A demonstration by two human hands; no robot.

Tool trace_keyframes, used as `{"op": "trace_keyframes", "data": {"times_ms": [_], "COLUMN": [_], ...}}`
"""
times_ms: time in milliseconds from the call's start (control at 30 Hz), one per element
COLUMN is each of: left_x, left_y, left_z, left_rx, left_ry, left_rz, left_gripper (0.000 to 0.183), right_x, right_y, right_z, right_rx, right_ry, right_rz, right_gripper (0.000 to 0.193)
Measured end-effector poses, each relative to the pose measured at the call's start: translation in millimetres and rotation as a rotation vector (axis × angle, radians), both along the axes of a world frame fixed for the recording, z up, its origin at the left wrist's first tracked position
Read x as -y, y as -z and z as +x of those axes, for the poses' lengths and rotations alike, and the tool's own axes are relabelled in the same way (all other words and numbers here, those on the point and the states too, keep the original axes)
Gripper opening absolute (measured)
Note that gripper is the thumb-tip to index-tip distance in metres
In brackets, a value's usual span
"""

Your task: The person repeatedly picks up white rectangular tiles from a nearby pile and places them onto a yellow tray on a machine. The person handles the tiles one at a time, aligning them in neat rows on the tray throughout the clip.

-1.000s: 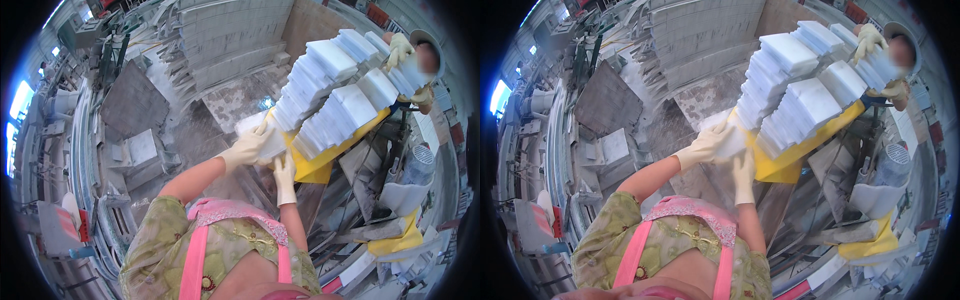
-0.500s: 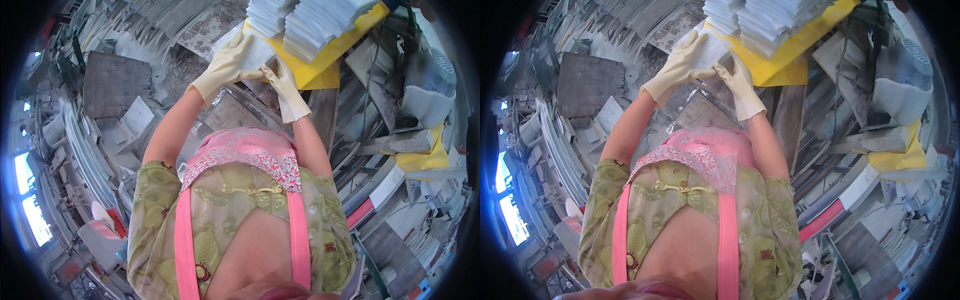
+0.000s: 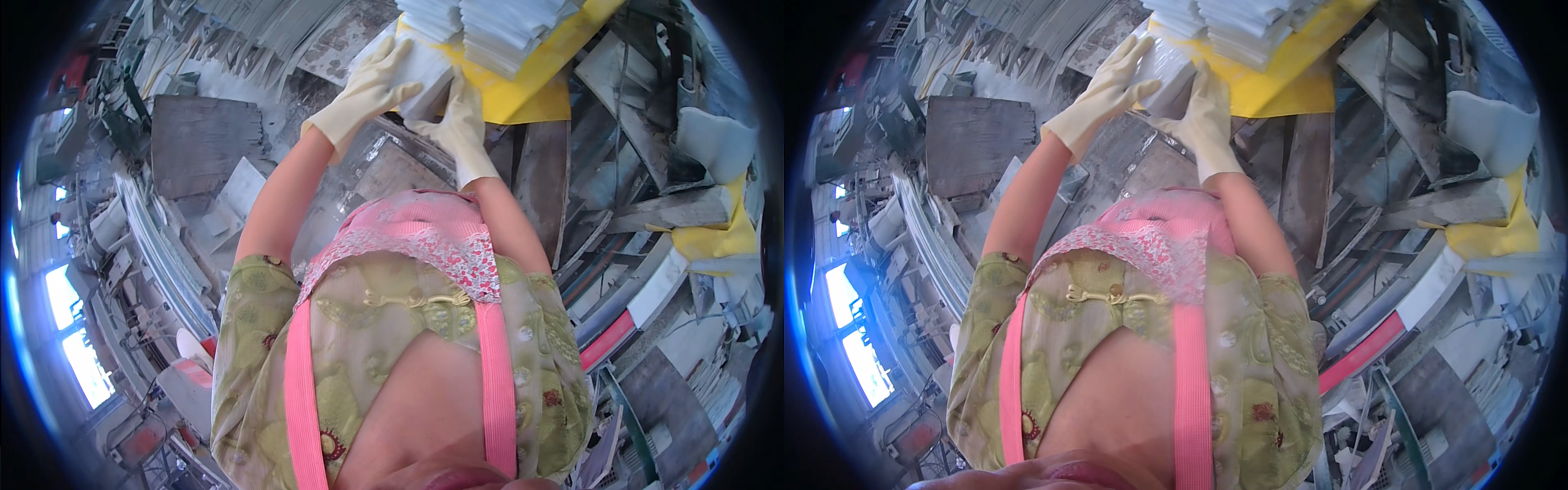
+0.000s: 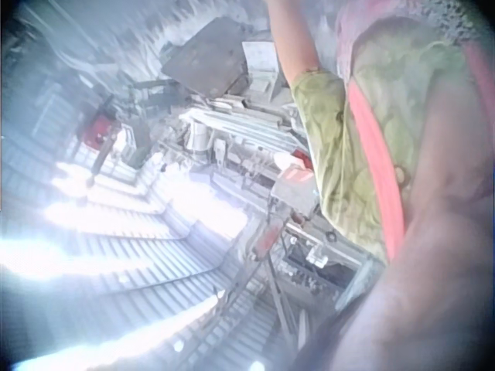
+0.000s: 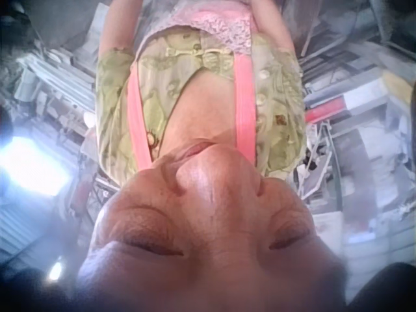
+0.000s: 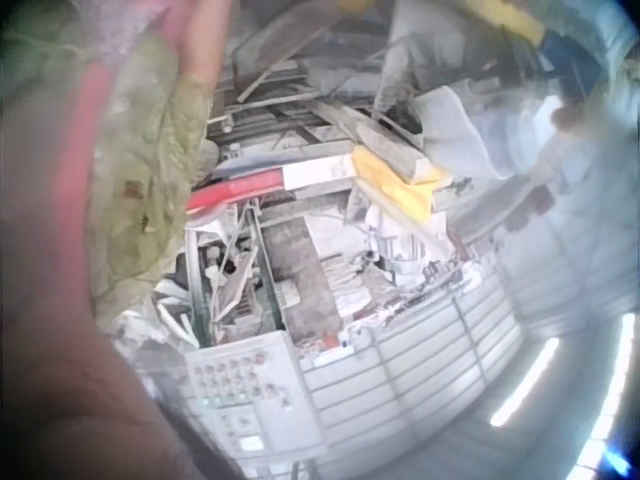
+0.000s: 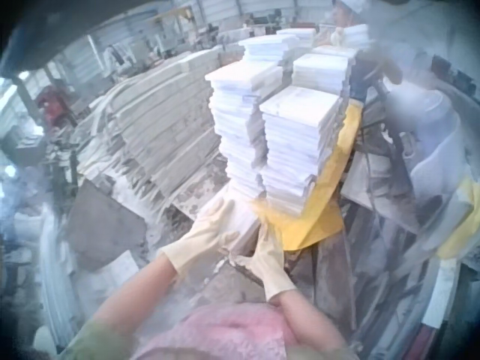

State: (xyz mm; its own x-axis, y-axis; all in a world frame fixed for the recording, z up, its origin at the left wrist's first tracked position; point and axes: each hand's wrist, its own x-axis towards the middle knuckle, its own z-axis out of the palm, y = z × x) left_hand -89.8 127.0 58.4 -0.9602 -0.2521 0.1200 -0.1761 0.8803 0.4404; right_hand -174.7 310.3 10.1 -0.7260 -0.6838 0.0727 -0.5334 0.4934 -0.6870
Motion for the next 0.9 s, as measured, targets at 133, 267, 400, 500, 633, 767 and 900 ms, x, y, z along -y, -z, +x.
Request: {"op": "trace_keyframes", "data": {"times_ms": [133,267,400,500,633,767,900], "left_x": [1,0,-1,-1,0,1,3], "left_y": [1,3,0,-3,-2,1,1], "left_z": [-3,-9,-13,-16,-18,-20,-20], "left_rx": [-0.067,-0.099,-0.048,-0.002,-0.026,-0.093,-0.083], "left_ry": [0.052,0.047,0.019,0.01,0.009,0.036,0.042], "left_rz": [-0.048,-0.106,-0.02,0.009,-0.038,-0.024,0.039], "left_gripper": [0.091,0.089,0.086,0.086,0.085,0.085,0.088], "right_x": [-2,-3,1,2,-2,-13,-20], "right_y": [2,-2,-5,-2,2,1,2], "right_z": [-2,-5,-8,-8,-8,-16,-21], "right_rx": [-0.232,-0.207,-0.142,-0.12,-0.077,-0.311,-0.352], "right_ry": [-0.008,-0.014,0.007,0.017,0.01,-0.033,-0.049], "right_rz": [0.083,0.081,0.092,0.077,0.007,0.083,0.354], "right_gripper": [0.131,0.129,0.129,0.129,0.129,0.118,0.097]}}
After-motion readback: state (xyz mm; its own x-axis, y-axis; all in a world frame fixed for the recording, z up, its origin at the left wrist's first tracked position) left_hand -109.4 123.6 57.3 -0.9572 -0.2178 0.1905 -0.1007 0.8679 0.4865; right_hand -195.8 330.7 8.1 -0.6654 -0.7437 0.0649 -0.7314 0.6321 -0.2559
